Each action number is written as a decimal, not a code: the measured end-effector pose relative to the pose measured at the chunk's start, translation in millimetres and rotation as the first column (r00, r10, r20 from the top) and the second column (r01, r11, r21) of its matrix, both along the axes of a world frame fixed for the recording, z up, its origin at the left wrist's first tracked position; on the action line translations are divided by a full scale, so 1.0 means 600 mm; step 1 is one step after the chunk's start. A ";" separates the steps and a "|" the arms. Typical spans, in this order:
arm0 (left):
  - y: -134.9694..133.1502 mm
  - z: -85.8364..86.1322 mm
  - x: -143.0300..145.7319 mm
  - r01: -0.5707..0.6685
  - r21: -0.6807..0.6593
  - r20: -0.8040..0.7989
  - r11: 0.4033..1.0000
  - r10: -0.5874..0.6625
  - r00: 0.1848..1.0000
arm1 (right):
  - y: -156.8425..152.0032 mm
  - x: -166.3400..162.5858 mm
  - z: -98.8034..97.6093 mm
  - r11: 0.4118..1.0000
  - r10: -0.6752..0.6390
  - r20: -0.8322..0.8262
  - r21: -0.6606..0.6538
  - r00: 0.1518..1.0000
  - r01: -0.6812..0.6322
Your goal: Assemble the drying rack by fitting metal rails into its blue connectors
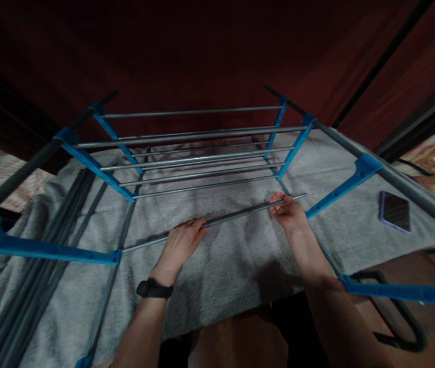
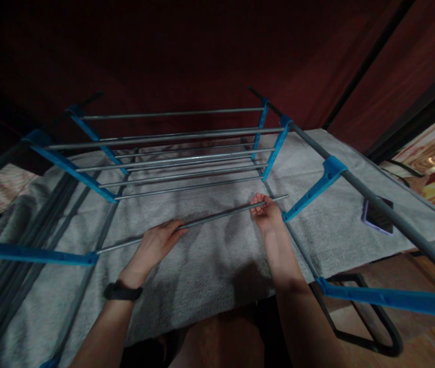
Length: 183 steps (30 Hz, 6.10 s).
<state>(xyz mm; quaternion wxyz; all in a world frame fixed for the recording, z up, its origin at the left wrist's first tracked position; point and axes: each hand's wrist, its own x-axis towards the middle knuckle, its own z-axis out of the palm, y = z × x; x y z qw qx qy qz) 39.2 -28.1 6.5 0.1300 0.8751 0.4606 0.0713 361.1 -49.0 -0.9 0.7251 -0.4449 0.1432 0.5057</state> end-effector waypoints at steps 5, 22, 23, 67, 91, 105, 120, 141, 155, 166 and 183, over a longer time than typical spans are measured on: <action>0.004 -0.006 -0.007 -0.011 -0.024 0.016 1.000 0.012 1.000 | 0.002 -0.010 -0.007 0.999 0.037 -0.021 0.018 0.999 -0.036; 0.021 0.005 -0.051 -0.166 -0.056 0.033 0.984 0.168 0.985 | -0.006 0.015 0.006 1.000 -0.012 0.046 -0.015 0.999 0.012; 0.021 0.006 -0.049 -0.154 -0.053 0.039 0.987 0.156 0.987 | -0.006 0.014 0.006 1.000 -0.010 0.041 -0.012 0.999 0.011; -0.004 -0.004 -0.004 -0.009 -0.026 -0.021 1.000 0.008 1.000 | -0.004 -0.044 -0.011 0.986 0.167 0.021 -0.002 0.986 -0.167; 0.001 -0.019 -0.009 0.013 -0.005 -0.095 1.000 -0.014 0.995 | -0.009 -0.066 0.001 0.973 0.228 0.003 -0.028 0.974 -0.227; -0.003 -0.008 -0.012 -0.023 -0.050 -0.130 0.999 0.016 0.991 | -0.003 -0.041 -0.013 0.985 0.172 -0.002 -0.024 0.985 -0.172; -0.002 -0.027 0.003 0.065 -0.010 -0.147 0.998 -0.066 0.987 | -0.006 -0.069 -0.001 0.976 0.217 -0.005 -0.018 0.976 -0.217; -0.002 -0.030 0.003 0.018 -0.034 -0.141 0.999 -0.023 0.990 | -0.004 -0.040 -0.020 0.979 0.205 0.031 -0.001 0.978 -0.205; -0.005 -0.025 0.010 0.044 0.002 -0.142 0.999 -0.043 0.989 | -0.006 -0.043 -0.013 0.980 0.198 0.017 -0.017 0.980 -0.198; -0.008 -0.026 0.018 0.102 0.063 -0.175 0.993 -0.090 0.981 | -0.007 -0.033 -0.020 0.980 0.199 0.028 -0.004 0.980 -0.199; -0.005 -0.025 0.018 0.092 0.027 -0.144 0.995 -0.087 0.986 | -0.005 -0.030 -0.022 0.980 0.197 0.031 -0.018 0.980 -0.196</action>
